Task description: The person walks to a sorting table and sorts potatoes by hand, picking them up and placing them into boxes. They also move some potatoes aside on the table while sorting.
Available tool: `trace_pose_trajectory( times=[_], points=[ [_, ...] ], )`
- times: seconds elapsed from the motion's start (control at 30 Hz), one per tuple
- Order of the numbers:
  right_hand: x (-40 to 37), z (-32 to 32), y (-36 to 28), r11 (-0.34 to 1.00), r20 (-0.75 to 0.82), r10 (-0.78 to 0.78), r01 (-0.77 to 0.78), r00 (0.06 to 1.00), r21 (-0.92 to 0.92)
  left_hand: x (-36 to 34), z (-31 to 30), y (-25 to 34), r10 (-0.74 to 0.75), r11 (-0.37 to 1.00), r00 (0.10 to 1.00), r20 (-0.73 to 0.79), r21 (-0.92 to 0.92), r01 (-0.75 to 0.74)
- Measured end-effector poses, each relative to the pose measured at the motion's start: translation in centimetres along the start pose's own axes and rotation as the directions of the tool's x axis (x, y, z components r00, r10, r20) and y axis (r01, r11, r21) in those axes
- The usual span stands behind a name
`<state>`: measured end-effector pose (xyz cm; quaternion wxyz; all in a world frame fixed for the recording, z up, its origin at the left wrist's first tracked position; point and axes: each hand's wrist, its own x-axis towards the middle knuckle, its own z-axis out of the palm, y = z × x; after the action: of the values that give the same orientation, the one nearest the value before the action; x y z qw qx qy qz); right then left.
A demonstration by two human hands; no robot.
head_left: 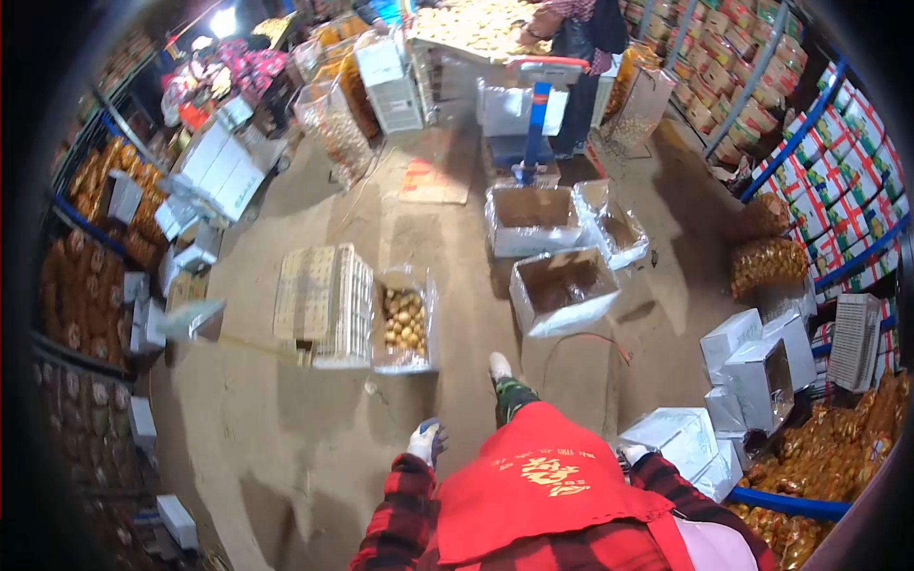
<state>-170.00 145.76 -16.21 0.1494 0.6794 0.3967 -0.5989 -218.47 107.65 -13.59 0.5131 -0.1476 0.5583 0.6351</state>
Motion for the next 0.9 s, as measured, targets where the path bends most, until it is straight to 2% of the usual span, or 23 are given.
trace_pose_trajectory(
  times=[0.03, 0.07, 0.1, 0.13, 0.17, 0.2, 0.23, 0.27, 0.3, 0.37, 0.4, 0.47, 0.5, 0.53, 0.57, 0.6, 0.67, 0.7, 0.73, 0.77, 0.8, 0.83, 0.9],
  points=[
    [0.4, 0.5, -5.0, 0.911, 0.002, -0.223, 0.209, 0.975, -0.355, -0.6, 2.9, 3.7, 0.005, 0.999, 0.989, -0.145, 0.050, 0.002],
    [1.5, 0.7, -9.1, 0.688, 0.109, -0.414, 0.389, 0.904, -0.612, 0.7, 3.6, 6.4, -0.046, 0.999, 0.980, -0.191, -0.001, 0.047],
    [2.9, 0.8, -12.9, 0.363, 0.211, -0.583, 0.484, 0.784, -0.796, 2.1, 3.5, 8.4, -0.053, 0.998, 0.975, -0.214, -0.026, 0.049],
    [5.2, 0.7, -17.3, 0.011, 0.382, -0.678, 0.529, 0.627, -0.848, 3.6, 3.3, 10.7, -0.058, 0.997, 0.970, -0.235, -0.055, 0.047],
    [6.8, 1.2, -21.9, -0.072, 0.395, -0.731, 0.511, 0.557, -0.856, 5.1, 3.0, 12.5, -0.055, 0.998, 0.952, -0.301, -0.026, 0.049],
    [9.1, 2.0, -25.4, -0.050, 0.324, -0.862, 0.571, 0.389, -0.819, 6.5, 2.6, 13.9, -0.053, 0.998, 0.928, -0.369, 0.004, 0.058],
    [11.8, 3.7, -29.3, 0.220, 0.097, -0.869, 0.556, 0.485, -0.801, 7.5, 2.2, 14.8, -0.010, 1.000, 0.911, -0.412, 0.015, 0.017],
    [9.3, 5.5, -35.2, 0.391, -0.020, -0.818, 0.530, 0.574, -0.753, 7.5, 2.1, 15.7, -0.034, 0.999, 0.904, -0.427, 0.004, 0.040],
    [4.1, 7.6, -42.2, 0.573, -0.031, -0.671, 0.491, 0.741, -0.656, 7.7, 2.2, 16.8, -0.054, 0.998, 0.896, -0.441, -0.009, 0.055],
    [-2.0, 11.2, -52.8, 0.425, 0.214, -0.719, 0.662, 0.661, -0.618, 8.2, 2.9, 19.7, -0.117, 0.992, 0.879, -0.463, -0.021, 0.121],
    [-1.7, 13.3, -55.8, 0.417, 0.223, -0.768, 0.732, 0.601, -0.539, 9.0, 3.0, 20.2, -0.154, 0.988, 0.840, -0.521, -0.085, 0.128],
    [-4.5, 17.0, -63.0, 0.367, 0.303, -0.758, 0.762, 0.577, -0.534, 12.7, -0.8, 19.0, -0.243, 0.970, 0.852, -0.464, -0.127, 0.208],
    [-5.6, 18.9, -66.0, 0.404, 0.323, -0.738, 0.771, 0.592, -0.492, 13.5, -1.5, 20.1, -0.053, 0.937, 0.954, -0.294, 0.316, 0.150],
    [-5.8, 20.3, -68.7, 0.440, 0.338, -0.721, 0.777, 0.605, -0.451, 14.3, -2.2, 21.1, 0.158, 0.611, 0.984, -0.085, 0.791, -0.030],
    [-4.0, 21.6, -71.0, 0.416, 0.368, -0.715, 0.785, 0.594, -0.458, 15.2, -2.9, 22.2, 0.340, 0.230, 0.933, 0.115, 0.952, -0.201],
    [-3.6, 22.8, -73.5, 0.471, 0.363, -0.677, 0.756, 0.640, -0.454, 18.2, -4.8, 22.0, 0.319, 0.212, 0.939, 0.128, 0.956, -0.203],
    [-0.2, 24.6, -77.3, 0.415, 0.384, -0.695, 0.775, 0.608, -0.476, 22.8, -5.4, 24.4, 0.276, 0.177, 0.949, 0.154, 0.962, -0.208],
    [2.1, 25.0, -78.9, 0.383, 0.406, -0.681, 0.769, 0.610, -0.513, 25.0, -5.9, 26.9, 0.244, 0.303, 0.969, 0.024, 0.948, -0.100],
    [5.4, 25.5, -79.5, 0.438, 0.359, -0.660, 0.726, 0.660, -0.530, 27.3, -5.4, 30.5, 0.137, 0.543, 0.978, -0.154, 0.838, 0.056],
    [6.8, 25.2, -80.5, 0.366, 0.361, -0.660, 0.702, 0.658, -0.610, 29.9, -4.5, 34.5, 0.007, 0.779, 0.947, -0.322, 0.595, 0.196],
    [11.2, 24.2, -80.2, -0.156, 0.609, -0.638, 0.694, 0.472, -0.702, 32.5, -3.6, 38.1, -0.091, 0.902, 0.904, -0.418, 0.350, 0.252],
    [8.9, 24.0, -81.7, 0.092, 0.460, -0.605, 0.631, 0.650, -0.770, 34.6, -2.5, 41.6, -0.141, 0.937, 0.871, -0.471, 0.220, 0.271],
    [8.7, 23.8, -84.4, 0.243, 0.362, -0.539, 0.551, 0.761, -0.798, 38.8, -1.7, 48.2, -0.114, 0.958, 0.872, -0.476, 0.180, 0.223]
  ],
)
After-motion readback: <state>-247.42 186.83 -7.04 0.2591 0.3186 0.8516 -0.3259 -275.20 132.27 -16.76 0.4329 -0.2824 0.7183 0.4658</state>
